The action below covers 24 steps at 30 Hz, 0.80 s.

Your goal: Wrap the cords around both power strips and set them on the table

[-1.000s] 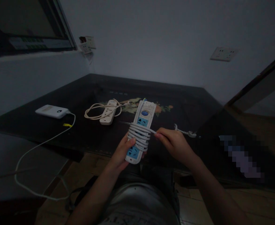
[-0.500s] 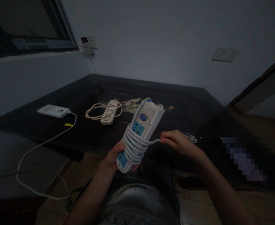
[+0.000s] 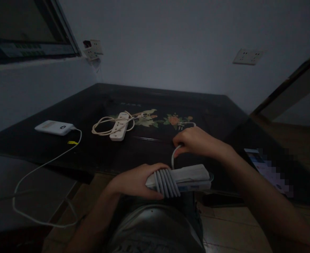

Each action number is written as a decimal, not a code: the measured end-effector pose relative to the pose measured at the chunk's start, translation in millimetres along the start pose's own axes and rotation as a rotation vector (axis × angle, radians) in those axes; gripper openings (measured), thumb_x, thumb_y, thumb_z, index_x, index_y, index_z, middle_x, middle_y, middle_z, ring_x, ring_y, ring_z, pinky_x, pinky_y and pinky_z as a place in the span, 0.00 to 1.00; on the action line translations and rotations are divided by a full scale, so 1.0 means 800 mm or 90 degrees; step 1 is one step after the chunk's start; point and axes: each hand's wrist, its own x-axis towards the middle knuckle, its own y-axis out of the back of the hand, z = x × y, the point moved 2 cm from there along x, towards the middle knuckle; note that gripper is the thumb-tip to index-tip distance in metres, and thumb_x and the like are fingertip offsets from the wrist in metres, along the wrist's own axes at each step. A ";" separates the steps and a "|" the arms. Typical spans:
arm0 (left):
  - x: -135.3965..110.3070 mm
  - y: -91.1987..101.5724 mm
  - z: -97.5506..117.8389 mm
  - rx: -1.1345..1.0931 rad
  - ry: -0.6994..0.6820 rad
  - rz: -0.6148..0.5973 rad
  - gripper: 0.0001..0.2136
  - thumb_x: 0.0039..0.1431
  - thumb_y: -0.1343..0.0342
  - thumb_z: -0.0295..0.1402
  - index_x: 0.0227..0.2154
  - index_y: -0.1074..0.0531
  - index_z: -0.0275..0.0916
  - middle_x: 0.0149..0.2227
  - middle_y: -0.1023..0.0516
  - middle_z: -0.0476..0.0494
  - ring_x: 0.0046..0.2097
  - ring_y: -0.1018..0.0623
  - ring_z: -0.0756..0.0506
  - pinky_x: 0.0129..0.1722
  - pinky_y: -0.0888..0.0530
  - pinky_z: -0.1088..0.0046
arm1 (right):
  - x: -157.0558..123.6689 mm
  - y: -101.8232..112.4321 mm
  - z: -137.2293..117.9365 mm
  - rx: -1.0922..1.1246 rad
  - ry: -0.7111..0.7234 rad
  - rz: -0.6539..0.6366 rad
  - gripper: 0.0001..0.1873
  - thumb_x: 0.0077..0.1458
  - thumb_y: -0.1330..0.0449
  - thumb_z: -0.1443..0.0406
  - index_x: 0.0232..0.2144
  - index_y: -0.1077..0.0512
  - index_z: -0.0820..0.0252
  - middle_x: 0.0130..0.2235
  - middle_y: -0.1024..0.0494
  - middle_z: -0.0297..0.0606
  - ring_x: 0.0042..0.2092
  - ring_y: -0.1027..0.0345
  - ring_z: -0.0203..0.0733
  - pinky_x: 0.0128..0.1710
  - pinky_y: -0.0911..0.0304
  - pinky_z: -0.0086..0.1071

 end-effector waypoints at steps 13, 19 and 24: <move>0.021 -0.020 -0.022 -0.055 -0.034 0.176 0.34 0.48 0.37 0.32 0.59 0.41 0.43 0.53 0.27 0.42 0.51 0.26 0.41 0.52 0.31 0.62 | -0.034 0.037 -0.074 -0.146 -0.011 0.031 0.05 0.54 0.41 0.72 0.31 0.26 0.61 0.32 0.22 0.39 0.29 0.29 0.39 0.21 0.59 0.29; 0.023 -0.025 -0.027 -0.101 -0.028 0.300 0.33 0.47 0.36 0.32 0.58 0.40 0.41 0.52 0.28 0.41 0.50 0.26 0.40 0.51 0.31 0.63 | -0.043 0.039 -0.084 -0.127 -0.052 0.046 0.07 0.56 0.44 0.71 0.33 0.25 0.61 0.32 0.22 0.42 0.27 0.31 0.38 0.20 0.56 0.30; 0.022 -0.024 -0.027 -0.114 -0.044 0.359 0.31 0.49 0.36 0.34 0.57 0.39 0.42 0.55 0.30 0.41 0.55 0.30 0.39 0.55 0.34 0.63 | -0.045 0.021 -0.082 -0.091 -0.076 0.067 0.11 0.57 0.44 0.70 0.41 0.25 0.59 0.31 0.21 0.41 0.27 0.30 0.38 0.20 0.52 0.29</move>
